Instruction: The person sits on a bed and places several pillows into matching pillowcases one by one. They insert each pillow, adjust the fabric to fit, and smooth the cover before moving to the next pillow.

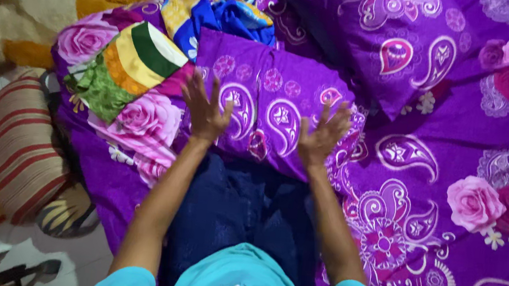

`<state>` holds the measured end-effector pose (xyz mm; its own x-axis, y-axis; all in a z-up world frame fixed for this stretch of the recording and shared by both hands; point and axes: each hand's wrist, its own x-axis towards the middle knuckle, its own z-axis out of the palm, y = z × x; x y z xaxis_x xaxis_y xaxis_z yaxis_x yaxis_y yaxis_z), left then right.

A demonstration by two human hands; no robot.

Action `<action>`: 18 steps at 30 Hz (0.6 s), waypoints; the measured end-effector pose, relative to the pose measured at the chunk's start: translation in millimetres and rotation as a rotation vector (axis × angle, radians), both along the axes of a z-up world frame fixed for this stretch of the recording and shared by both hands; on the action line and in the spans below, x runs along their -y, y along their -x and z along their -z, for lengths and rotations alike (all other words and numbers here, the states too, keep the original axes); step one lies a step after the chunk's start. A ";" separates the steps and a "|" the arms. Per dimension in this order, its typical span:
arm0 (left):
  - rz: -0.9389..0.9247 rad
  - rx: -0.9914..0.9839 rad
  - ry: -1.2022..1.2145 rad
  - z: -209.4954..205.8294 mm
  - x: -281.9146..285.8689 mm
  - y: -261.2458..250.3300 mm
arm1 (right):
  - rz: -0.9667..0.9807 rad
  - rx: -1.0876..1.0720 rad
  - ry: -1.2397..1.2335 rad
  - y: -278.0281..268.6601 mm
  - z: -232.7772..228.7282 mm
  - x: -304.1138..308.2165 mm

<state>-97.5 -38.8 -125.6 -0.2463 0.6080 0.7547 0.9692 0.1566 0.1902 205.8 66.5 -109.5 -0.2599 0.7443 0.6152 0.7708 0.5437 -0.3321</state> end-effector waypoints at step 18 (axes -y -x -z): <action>0.149 0.311 0.813 51.7 -20.7 26.5 | -0.132 0.341 0.698 -8.7 37.0 -50.7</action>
